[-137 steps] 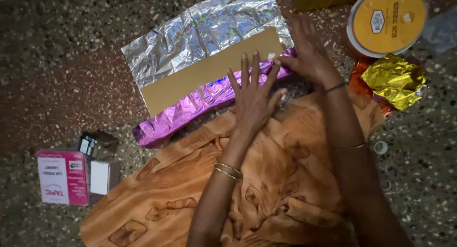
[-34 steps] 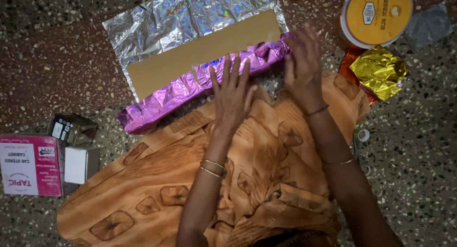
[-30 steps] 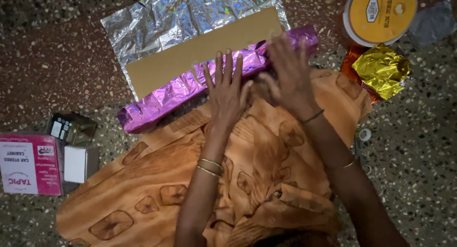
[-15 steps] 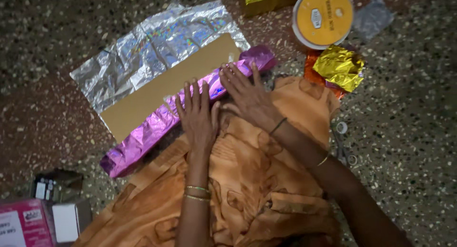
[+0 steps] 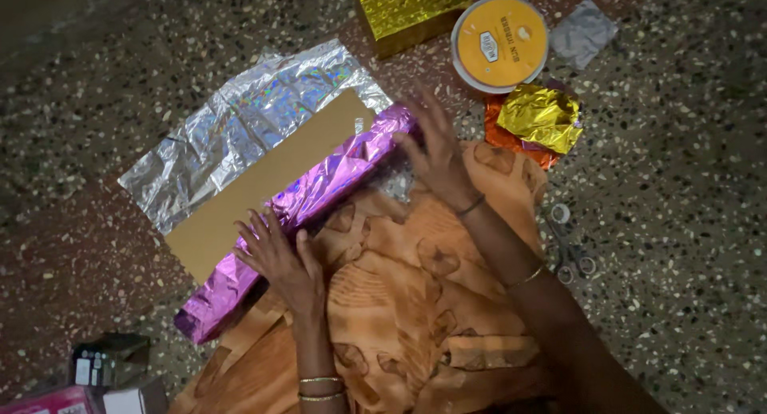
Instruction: The person wraps a rectangular box with purple metallic paper. They fold the paper around the box, smooth the edges, and secure the paper with tape. The person adjusts the paper and box multiple times to ensure a neat wrap.
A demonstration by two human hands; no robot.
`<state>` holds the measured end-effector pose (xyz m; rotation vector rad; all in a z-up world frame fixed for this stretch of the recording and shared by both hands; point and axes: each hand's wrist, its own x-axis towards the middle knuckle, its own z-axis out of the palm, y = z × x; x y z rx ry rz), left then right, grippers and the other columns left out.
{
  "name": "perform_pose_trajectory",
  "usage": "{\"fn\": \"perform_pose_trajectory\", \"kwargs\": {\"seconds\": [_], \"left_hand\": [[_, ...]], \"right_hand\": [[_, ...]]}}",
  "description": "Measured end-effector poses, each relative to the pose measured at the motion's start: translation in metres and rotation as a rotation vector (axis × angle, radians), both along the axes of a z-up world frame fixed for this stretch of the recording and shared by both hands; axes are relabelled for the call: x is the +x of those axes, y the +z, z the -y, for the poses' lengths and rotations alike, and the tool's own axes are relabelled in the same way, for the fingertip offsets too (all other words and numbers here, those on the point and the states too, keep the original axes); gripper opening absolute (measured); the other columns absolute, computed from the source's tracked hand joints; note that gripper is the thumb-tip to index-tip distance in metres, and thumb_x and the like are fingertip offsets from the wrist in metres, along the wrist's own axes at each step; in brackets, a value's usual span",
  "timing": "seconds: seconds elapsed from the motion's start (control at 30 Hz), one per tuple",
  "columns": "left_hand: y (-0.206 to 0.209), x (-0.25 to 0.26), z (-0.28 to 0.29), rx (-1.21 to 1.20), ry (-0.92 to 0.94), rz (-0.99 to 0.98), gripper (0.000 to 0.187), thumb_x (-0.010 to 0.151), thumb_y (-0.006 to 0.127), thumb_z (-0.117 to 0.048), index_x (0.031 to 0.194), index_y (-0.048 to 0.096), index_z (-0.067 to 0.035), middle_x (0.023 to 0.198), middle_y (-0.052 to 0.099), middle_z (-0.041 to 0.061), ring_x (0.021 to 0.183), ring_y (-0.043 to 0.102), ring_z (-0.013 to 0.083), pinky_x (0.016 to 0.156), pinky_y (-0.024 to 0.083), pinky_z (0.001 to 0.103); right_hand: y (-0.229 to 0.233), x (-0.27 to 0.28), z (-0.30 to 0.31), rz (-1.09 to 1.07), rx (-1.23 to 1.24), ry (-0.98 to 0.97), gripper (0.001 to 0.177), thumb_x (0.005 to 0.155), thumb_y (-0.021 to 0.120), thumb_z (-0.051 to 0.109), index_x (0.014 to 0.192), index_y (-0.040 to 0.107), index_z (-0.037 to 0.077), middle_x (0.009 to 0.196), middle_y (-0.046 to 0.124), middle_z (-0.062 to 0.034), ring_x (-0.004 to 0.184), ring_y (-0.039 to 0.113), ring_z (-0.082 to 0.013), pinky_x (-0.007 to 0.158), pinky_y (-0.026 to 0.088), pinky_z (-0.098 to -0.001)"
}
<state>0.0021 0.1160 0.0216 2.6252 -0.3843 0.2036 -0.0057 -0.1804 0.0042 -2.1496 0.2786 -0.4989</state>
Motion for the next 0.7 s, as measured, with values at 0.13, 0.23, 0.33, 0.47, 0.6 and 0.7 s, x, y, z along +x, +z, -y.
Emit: {"fn": "perform_pose_trajectory", "kwargs": {"seconds": [0.13,0.23,0.33,0.47,0.6,0.7], "left_hand": [[0.0,0.0,0.005,-0.014,-0.042,-0.03,0.061,0.109,0.052,-0.028,0.163,0.034,-0.004,0.171,0.026,0.02,0.161,0.013,0.0433,0.128,0.0,0.064],[-0.002,-0.003,0.006,0.006,-0.052,-0.022,0.059,0.108,0.053,-0.027,0.161,0.037,-0.005,0.171,0.027,0.02,0.16,0.013,0.0438,0.128,0.0,0.064],[-0.003,-0.002,0.007,-0.002,-0.06,-0.002,0.058,0.108,0.053,-0.027,0.16,0.038,-0.005,0.171,0.026,0.02,0.16,0.013,0.044,0.128,0.001,0.064],[-0.004,-0.004,0.003,-0.008,-0.069,-0.006,0.058,0.108,0.054,-0.026,0.159,0.04,-0.004,0.171,0.028,0.02,0.16,0.013,0.0439,0.128,0.001,0.064],[-0.007,-0.005,0.002,-0.029,-0.065,-0.02,0.055,0.107,0.054,-0.026,0.157,0.043,-0.005,0.169,0.029,0.021,0.16,0.014,0.0431,0.128,0.002,0.063],[-0.008,-0.003,0.002,-0.022,-0.068,-0.029,0.055,0.107,0.054,-0.026,0.156,0.043,-0.005,0.169,0.03,0.021,0.16,0.016,0.0422,0.128,0.002,0.063]], "right_hand": [[-0.016,0.006,0.027,0.047,0.093,-0.163,0.043,0.106,0.065,0.027,0.141,0.06,0.004,0.157,0.047,-0.0182,0.146,0.049,-0.0355,0.12,0.044,-0.0456],[-0.034,0.014,0.046,0.075,0.146,-0.236,0.036,0.102,0.067,0.016,0.135,0.064,0.002,0.151,0.051,-0.0184,0.138,0.056,-0.0332,0.11,0.052,-0.0425],[-0.049,0.021,0.065,0.022,0.232,-0.302,0.031,0.097,0.064,0.01,0.128,0.067,0.005,0.149,0.053,-0.0171,0.127,0.064,-0.0273,0.093,0.061,-0.0347],[-0.073,0.02,0.097,0.053,0.076,-0.384,0.026,0.096,0.066,0.004,0.121,0.071,0.003,0.148,0.052,-0.021,0.133,0.054,-0.0327,0.098,0.061,-0.0362],[-0.099,0.004,0.153,0.031,-0.329,-0.495,0.027,0.09,0.071,-0.002,0.117,0.071,-0.002,0.141,0.057,-0.0223,0.137,0.048,-0.0404,0.116,0.04,-0.0499],[-0.113,-0.002,0.192,0.07,-0.489,-0.573,0.034,0.084,0.076,-0.001,0.117,0.069,-0.005,0.129,0.058,-0.0246,0.122,0.049,-0.0425,0.105,0.043,-0.048]]}}
